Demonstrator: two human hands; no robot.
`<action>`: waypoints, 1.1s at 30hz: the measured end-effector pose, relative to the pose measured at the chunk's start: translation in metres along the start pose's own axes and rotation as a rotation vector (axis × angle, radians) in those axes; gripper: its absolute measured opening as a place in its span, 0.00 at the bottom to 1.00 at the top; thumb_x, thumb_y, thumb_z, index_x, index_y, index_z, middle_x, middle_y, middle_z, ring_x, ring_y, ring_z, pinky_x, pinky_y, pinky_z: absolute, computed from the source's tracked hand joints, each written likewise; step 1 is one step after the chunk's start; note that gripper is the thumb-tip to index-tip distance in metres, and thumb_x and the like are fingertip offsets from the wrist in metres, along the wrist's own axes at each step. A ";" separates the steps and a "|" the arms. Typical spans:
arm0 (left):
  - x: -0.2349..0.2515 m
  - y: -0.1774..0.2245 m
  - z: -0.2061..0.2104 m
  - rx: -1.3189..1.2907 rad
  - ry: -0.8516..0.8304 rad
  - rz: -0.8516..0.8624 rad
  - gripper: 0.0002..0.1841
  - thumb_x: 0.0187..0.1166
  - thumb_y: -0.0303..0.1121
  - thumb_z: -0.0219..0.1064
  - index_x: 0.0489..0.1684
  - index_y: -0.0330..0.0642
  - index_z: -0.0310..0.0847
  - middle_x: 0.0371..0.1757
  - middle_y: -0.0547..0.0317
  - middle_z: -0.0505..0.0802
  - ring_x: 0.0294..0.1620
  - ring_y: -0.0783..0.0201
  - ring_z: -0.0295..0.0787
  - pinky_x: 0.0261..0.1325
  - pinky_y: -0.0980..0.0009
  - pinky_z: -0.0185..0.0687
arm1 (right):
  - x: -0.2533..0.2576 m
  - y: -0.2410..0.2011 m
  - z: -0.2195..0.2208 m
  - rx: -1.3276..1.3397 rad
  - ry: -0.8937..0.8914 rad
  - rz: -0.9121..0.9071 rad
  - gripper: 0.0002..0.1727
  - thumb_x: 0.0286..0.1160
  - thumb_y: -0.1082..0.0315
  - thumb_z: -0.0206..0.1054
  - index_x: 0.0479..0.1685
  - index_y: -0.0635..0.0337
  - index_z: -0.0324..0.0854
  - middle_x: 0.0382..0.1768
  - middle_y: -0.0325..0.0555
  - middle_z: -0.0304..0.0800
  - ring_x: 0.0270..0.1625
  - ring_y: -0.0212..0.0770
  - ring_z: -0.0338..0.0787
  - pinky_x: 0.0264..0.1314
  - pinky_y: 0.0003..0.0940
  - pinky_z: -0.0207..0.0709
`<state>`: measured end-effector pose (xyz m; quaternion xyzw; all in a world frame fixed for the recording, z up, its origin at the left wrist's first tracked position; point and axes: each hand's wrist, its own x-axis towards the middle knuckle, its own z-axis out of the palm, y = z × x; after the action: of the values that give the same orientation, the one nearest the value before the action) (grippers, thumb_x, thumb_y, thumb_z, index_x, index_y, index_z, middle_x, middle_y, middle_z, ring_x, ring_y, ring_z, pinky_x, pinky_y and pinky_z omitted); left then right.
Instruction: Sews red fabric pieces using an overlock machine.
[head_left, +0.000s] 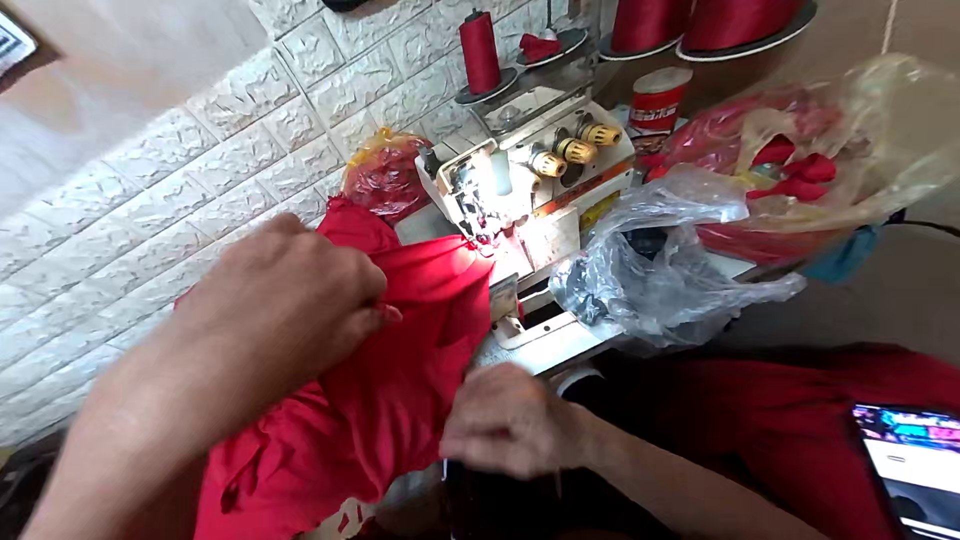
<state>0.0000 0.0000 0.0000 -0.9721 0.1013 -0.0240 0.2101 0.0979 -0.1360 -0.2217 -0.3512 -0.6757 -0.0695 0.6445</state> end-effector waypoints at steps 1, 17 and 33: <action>0.000 -0.009 -0.001 -0.072 0.041 0.007 0.17 0.77 0.51 0.63 0.16 0.61 0.83 0.13 0.78 0.79 0.18 0.73 0.76 0.28 0.61 0.71 | 0.002 0.005 -0.007 -0.163 0.120 0.058 0.18 0.86 0.61 0.62 0.31 0.63 0.88 0.28 0.43 0.92 0.36 0.31 0.90 0.45 0.26 0.83; -0.023 -0.059 0.004 -0.322 0.217 -0.024 0.12 0.78 0.52 0.65 0.46 0.64 0.93 0.40 0.85 0.92 0.41 0.85 0.85 0.48 0.69 0.76 | 0.010 0.016 -0.101 -0.372 0.048 0.331 0.11 0.83 0.63 0.63 0.38 0.53 0.90 0.34 0.29 0.90 0.42 0.23 0.86 0.59 0.34 0.76; -0.057 -0.073 0.015 -0.267 0.158 -0.054 0.14 0.80 0.53 0.62 0.28 0.60 0.85 0.31 0.78 0.87 0.35 0.77 0.83 0.46 0.60 0.73 | 0.032 0.089 -0.091 -0.597 -0.013 0.244 0.14 0.73 0.76 0.60 0.41 0.54 0.93 0.44 0.43 0.94 0.45 0.40 0.92 0.46 0.45 0.84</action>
<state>-0.0411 0.0826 0.0162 -0.9889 0.0936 -0.0923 0.0695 0.2253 -0.1075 -0.2091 -0.6035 -0.5825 -0.1847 0.5122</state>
